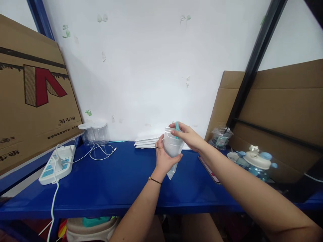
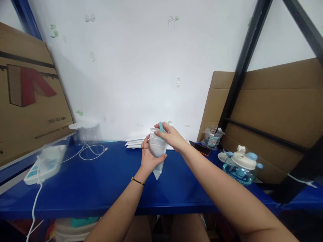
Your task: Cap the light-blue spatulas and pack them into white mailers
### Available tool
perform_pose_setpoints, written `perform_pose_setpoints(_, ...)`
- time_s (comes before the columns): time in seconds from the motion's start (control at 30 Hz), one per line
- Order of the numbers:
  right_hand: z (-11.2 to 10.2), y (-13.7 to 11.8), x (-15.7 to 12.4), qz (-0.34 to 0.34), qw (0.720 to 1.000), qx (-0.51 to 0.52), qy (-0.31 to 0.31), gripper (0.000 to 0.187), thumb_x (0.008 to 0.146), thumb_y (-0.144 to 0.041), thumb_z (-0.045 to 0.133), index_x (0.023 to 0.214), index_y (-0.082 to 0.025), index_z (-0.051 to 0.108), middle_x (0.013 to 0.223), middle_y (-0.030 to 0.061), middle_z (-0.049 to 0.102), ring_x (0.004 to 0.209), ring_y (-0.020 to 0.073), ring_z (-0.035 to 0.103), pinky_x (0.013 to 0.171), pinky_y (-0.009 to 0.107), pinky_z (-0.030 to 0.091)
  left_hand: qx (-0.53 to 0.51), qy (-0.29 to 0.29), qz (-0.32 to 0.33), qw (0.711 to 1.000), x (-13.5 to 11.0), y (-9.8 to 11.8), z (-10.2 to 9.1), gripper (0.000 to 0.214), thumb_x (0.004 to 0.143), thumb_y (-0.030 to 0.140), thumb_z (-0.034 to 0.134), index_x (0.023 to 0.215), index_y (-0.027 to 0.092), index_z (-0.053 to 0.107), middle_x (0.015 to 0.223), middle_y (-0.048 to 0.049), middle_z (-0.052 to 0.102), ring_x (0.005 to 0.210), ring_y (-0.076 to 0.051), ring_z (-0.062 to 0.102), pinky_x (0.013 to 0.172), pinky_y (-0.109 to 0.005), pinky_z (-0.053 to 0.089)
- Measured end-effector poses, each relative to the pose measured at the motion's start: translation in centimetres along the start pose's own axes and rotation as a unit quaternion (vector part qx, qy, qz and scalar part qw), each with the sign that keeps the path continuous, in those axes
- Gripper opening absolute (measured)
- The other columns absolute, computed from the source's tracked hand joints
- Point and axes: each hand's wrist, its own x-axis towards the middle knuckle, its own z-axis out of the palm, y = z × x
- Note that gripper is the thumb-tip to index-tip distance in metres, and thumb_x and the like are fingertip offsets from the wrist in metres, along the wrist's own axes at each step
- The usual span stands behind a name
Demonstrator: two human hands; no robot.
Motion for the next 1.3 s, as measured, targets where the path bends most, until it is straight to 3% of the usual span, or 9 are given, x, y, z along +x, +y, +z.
perform_pose_setpoints(0.23, -0.2, -0.5, -0.2, -0.033, 0.998, -0.061, 0.012, 0.034, 0.084, -0.047, 0.050, 0.101, -0.022, 0.066, 0.107, 0.0045, 0.066, 0.105, 0.0216, 0.055, 0.093, 0.037, 0.037, 0.078, -0.033, -0.049, 0.995, -1.3, -0.3, 0.7, 0.129, 0.046, 0.041, 0.078, 0.143, 0.023, -0.005, 0.142, -0.0138, 0.024, 0.132, -0.032, 0.022, 0.106, -0.047, 0.023)
perform_pose_setpoints(0.43, -0.7, -1.2, -0.1, -0.015, 0.998, 0.008, 0.057, 0.034, 0.079, -0.049, 0.057, 0.096, -0.023, 0.071, 0.108, 0.0068, 0.067, 0.108, 0.0241, 0.055, 0.094, 0.041, 0.037, 0.076, -0.018, -0.043, 0.996, -2.0, -0.5, 1.3, 0.118, 0.055, 0.027, 0.071, 0.144, 0.022, -0.006, 0.143, -0.0143, 0.026, 0.133, -0.031, 0.022, 0.104, -0.045, 0.028)
perform_pose_setpoints(0.63, -1.0, -0.9, -0.8, 0.008, 1.000, -0.025, 0.006, 0.039, 0.076, -0.045, 0.062, 0.112, -0.027, 0.064, 0.123, 0.0060, 0.059, 0.115, 0.0225, 0.050, 0.097, 0.040, 0.037, 0.024, 0.012, -0.023, 0.999, -2.3, -0.8, 1.0, 0.111, 0.059, 0.020, 0.066, 0.145, 0.021, -0.004, 0.143, -0.0149, 0.028, 0.134, -0.032, 0.021, 0.106, -0.046, 0.026)
perform_pose_setpoints(0.7, -1.2, -0.7, -1.2, 0.021, 0.999, -0.045, 0.009, 0.045, 0.074, -0.042, 0.066, 0.116, -0.026, 0.061, 0.123, 0.0073, 0.058, 0.108, 0.0221, 0.054, 0.091, 0.038, 0.042, 0.021, 0.011, -0.019, 1.000, -2.3, -1.0, 0.8, 0.111, 0.059, 0.021, 0.067, 0.145, 0.021, -0.004, 0.144, -0.0147, 0.025, 0.134, -0.031, 0.021, 0.107, -0.045, 0.026)
perform_pose_setpoints(0.8, -1.5, -0.4, -1.9, 0.029, 0.995, -0.082, 0.043, 0.048, 0.069, -0.040, 0.069, 0.113, -0.021, 0.061, 0.108, 0.0087, 0.063, 0.076, 0.0165, 0.062, 0.066, 0.030, 0.049, 0.034, 0.006, -0.019, 0.999, -2.2, -1.2, 0.7, 0.112, 0.059, 0.023, 0.068, 0.144, 0.021, -0.005, 0.146, -0.0151, 0.022, 0.134, -0.031, 0.021, 0.107, -0.046, 0.026)
perform_pose_setpoints(0.93, -1.5, -0.4, -2.6, 0.041, 0.988, -0.113, 0.093, 0.033, 0.069, -0.037, 0.066, 0.094, -0.016, 0.063, 0.063, -0.0002, 0.058, 0.043, 0.0103, 0.052, 0.040, 0.023, 0.037, 0.072, 0.008, -0.017, 0.997, -2.5, -1.0, 1.3, 0.120, 0.052, 0.028, 0.075, 0.144, 0.020, -0.001, 0.148, -0.0161, 0.017, 0.137, -0.034, 0.013, 0.108, -0.052, 0.019)
perform_pose_setpoints(1.03, -1.2, -0.8, -2.8, 0.033, 0.987, -0.102, 0.119, 0.030, 0.068, -0.037, 0.066, 0.088, -0.015, 0.062, 0.054, -0.0035, 0.051, 0.040, 0.0108, 0.051, 0.037, 0.022, 0.036, 0.066, 0.010, -0.014, 0.998, -2.9, -0.7, 2.0, 0.109, 0.057, 0.021, 0.070, 0.145, 0.021, 0.005, 0.151, -0.0147, 0.006, 0.138, -0.032, 0.011, 0.109, -0.050, 0.019)
perform_pose_setpoints(1.17, -1.4, -1.1, -2.9, 0.002, 0.993, -0.081, 0.088, 0.037, 0.069, -0.042, 0.067, 0.094, -0.014, 0.063, 0.062, 0.0011, 0.059, 0.047, 0.0130, 0.056, 0.045, 0.027, 0.046, -0.034, -0.053, -0.015, 0.998, -2.8, -0.9, 2.2, 0.088, 0.066, 0.007, 0.051, 0.144, 0.022, 0.013, 0.146, -0.0097, 0.029, 0.131, -0.023, 0.032, 0.105, -0.038, 0.032)
perform_pose_setpoints(1.3, -3.0, -0.6, -3.7, -0.107, 0.979, -0.156, 0.079, 0.041, 0.074, -0.042, 0.064, 0.108, -0.019, 0.062, 0.097, 0.0094, 0.065, 0.083, 0.0221, 0.062, 0.074, 0.038, 0.052, -0.114, -0.100, -0.060, 0.987, -2.3, -1.8, 1.5, 0.076, 0.066, 0.008, 0.047, 0.139, 0.023, 0.031, 0.133, -0.0059, 0.049, 0.118, -0.023, 0.048, 0.097, -0.036, 0.040)
